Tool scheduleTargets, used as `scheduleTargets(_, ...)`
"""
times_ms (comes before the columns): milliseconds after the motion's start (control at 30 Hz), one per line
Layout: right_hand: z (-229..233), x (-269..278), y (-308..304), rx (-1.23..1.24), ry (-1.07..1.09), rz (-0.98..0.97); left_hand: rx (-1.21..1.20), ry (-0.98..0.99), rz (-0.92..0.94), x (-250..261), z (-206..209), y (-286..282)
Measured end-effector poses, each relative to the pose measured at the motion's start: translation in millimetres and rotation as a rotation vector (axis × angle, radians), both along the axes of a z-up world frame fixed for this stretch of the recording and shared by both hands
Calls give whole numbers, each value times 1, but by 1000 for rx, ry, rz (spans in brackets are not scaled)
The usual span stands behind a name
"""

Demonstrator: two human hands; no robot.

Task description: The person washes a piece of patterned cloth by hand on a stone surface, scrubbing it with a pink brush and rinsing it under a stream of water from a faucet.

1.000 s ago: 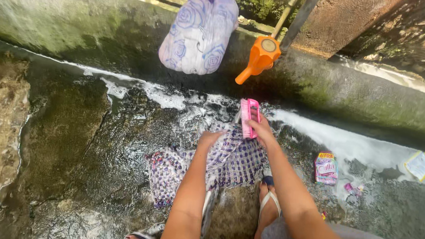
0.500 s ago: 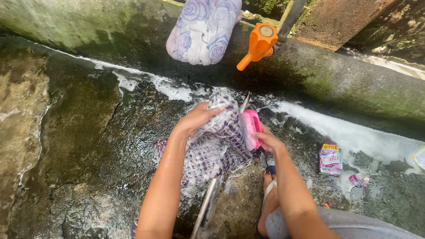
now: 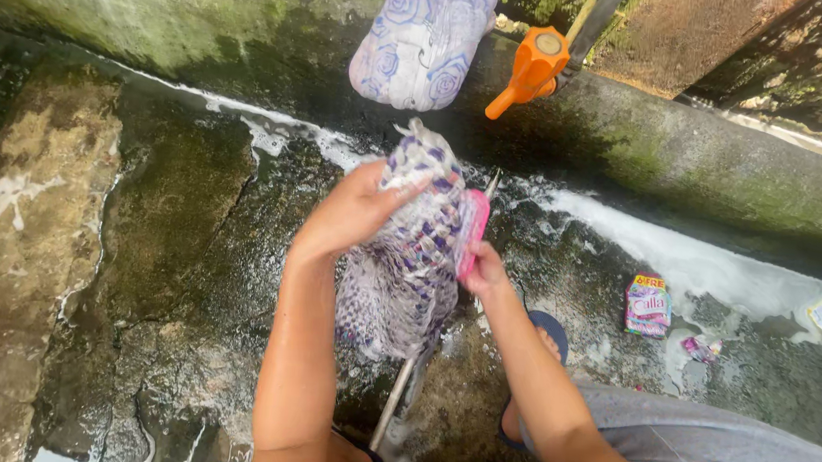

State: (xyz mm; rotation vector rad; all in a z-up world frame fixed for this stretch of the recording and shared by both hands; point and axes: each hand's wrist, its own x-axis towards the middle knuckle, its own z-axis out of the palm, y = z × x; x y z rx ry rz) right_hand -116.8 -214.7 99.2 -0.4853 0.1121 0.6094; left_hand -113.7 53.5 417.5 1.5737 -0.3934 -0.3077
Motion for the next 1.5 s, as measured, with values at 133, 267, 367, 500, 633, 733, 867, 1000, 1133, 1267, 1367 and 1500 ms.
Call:
scheduleTargets(133,22,-5,10,-98,103,-22,-67,-88,-29,-12,23,-2)
scheduleTargets(267,45,-21,24,13,-50,-22,-123,-71,-50,-14,42,-6)
scheduleTargets(367,51,-9,12,0,-180,-73,-98,-97,1,-13,50,2)
scheduleTargets(500,74,22,-20,-53,-157,-127,-183,-15,47,-7,56,1)
scheduleTargets(633,82,8,-6,-278,10,-43,-178,-251,-81,-2,53,-15)
scheduleTargets(733,83,-18,13,-115,156,-10,-179,-213,-86,1,52,-17)
scheduleTargets(867,89,-21,24,-31,-102,-96,-229,-97,18,0,54,-5)
scheduleTargets(1000,118,10,-10,-29,-268,-414,-264,-151,100,-6,57,21)
scheduleTargets(1133,157,45,-72,62,-447,-766,-399,-232,180,-14,37,42)
scheduleTargets(1267,179,38,-115,4,-605,-713,-608,65,335,-26,-13,55)
scheduleTargets(1367,159,21,-145,-41,-558,-542,-444,437,541,-37,-80,51)
scheduleTargets(1500,86,52,-152,-661,-292,-350,-379,996,560,-63,-220,23)
